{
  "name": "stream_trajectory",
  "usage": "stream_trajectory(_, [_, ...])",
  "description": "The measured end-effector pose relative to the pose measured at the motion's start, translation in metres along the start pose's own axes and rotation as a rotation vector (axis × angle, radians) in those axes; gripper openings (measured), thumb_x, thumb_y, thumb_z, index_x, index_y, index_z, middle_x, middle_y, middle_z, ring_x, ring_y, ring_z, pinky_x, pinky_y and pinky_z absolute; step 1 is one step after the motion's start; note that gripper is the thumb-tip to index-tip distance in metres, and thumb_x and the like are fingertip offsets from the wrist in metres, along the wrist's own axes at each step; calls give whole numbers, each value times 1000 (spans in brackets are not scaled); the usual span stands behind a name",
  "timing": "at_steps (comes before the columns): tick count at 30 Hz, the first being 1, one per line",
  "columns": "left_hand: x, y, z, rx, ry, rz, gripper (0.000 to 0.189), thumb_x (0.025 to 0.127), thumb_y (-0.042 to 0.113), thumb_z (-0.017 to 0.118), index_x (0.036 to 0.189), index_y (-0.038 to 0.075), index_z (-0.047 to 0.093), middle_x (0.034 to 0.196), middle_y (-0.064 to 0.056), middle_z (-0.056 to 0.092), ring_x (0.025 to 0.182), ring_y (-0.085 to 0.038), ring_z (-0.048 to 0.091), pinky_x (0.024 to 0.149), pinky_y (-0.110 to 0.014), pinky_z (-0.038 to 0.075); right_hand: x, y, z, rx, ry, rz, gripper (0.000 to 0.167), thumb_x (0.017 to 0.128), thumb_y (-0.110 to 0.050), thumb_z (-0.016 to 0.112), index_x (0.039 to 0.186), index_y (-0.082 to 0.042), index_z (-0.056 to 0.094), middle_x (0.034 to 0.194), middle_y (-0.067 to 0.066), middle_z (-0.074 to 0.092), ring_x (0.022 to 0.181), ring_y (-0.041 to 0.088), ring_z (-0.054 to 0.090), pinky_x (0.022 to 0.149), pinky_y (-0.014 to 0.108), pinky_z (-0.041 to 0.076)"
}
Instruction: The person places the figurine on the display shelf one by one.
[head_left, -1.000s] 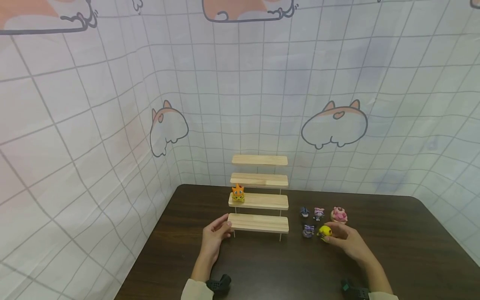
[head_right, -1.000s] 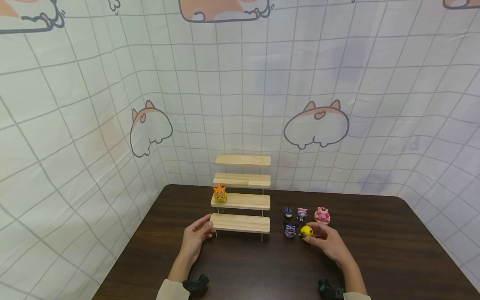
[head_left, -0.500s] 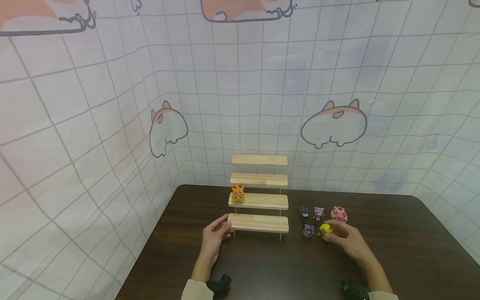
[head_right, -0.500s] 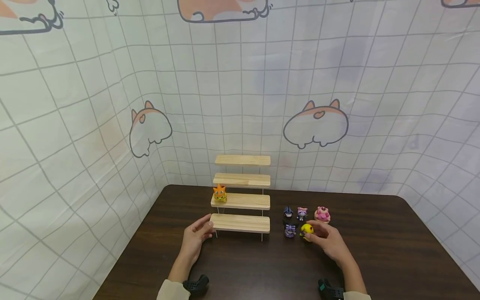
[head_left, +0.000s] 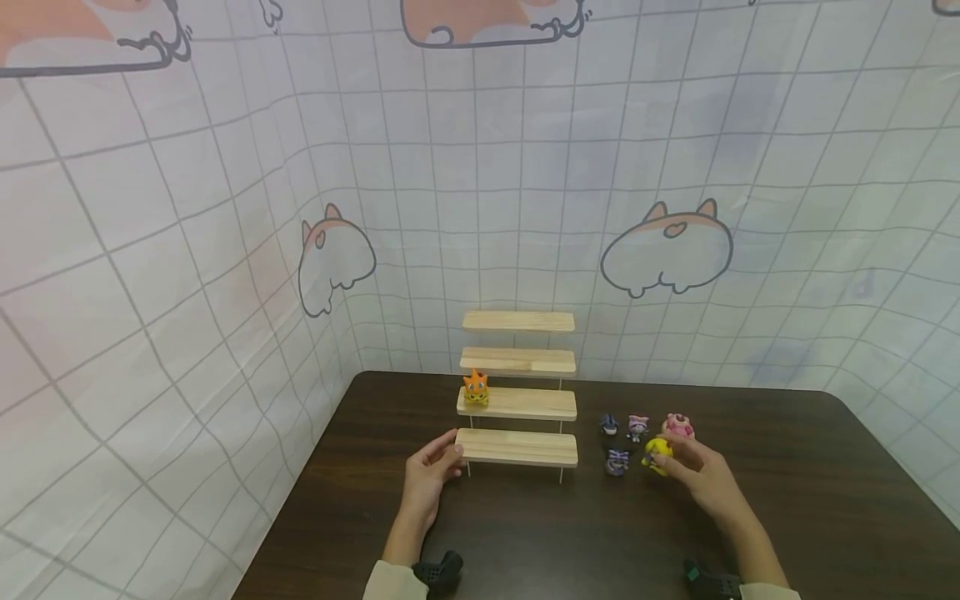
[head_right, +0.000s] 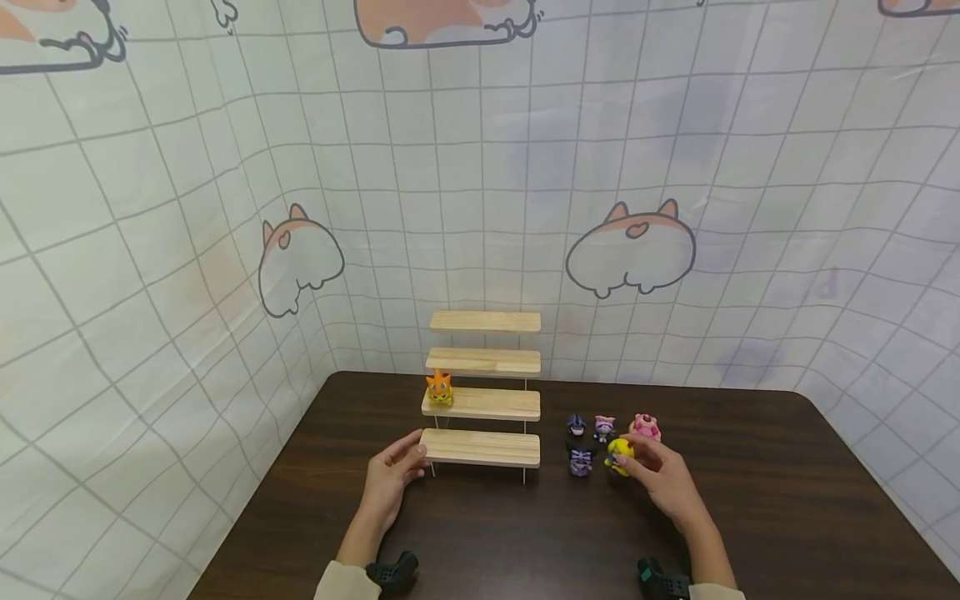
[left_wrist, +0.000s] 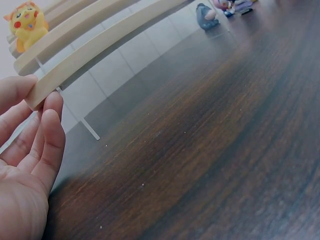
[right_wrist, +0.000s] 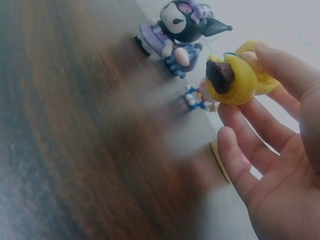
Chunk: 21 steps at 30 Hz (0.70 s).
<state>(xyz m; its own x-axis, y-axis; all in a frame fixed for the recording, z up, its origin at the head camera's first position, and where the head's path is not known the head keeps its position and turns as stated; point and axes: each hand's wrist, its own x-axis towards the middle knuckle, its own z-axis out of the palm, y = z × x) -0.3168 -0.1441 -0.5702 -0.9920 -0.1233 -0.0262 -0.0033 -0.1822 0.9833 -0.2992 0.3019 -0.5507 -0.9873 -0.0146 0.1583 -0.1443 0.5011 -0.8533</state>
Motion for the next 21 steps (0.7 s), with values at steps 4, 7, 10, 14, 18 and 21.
stream_trajectory(4, [-1,-1,0,-11,-6,9,48,93,19,77,135,0,64,98,2,75,81,-10,72,72,-23,59,0,-4,-1,2,1,8,51,99,-34,69,139,-3,59,129,24,67,100,-10,59,82,18,53])
stream_trajectory(7, [-1,-1,0,-17,-11,12,49,93,19,76,136,-1,63,97,2,75,81,-9,72,71,-22,59,-1,-6,-1,24,4,0,51,99,-32,69,139,-2,59,128,24,67,98,-11,60,82,16,53])
stream_trajectory(10, [-2,-1,0,-21,-10,13,48,93,18,76,136,-1,64,96,2,75,81,-9,72,71,-22,59,0,-8,-1,30,6,-13,49,100,-30,69,138,-1,59,126,23,68,97,-10,61,81,15,54])
stream_trajectory(14, [-1,0,0,-15,-10,11,46,94,17,75,136,0,64,98,1,75,82,-10,72,71,-23,59,0,-12,-1,30,2,-31,46,100,-29,68,137,-3,60,125,20,69,98,-8,62,81,15,54])
stream_trajectory(18, [0,-1,0,-6,-13,10,47,94,18,75,136,1,63,100,1,75,83,-10,72,72,-23,60,0,-18,-2,32,-4,-48,44,100,-28,68,137,-5,60,125,19,69,99,-6,63,82,16,54])
stream_trajectory(21, [1,-2,0,-7,-10,7,47,94,18,75,136,1,64,100,0,75,83,-10,72,72,-23,60,1,-22,-3,18,-7,-63,45,101,-30,67,138,-5,61,135,21,65,105,-8,60,84,13,53])
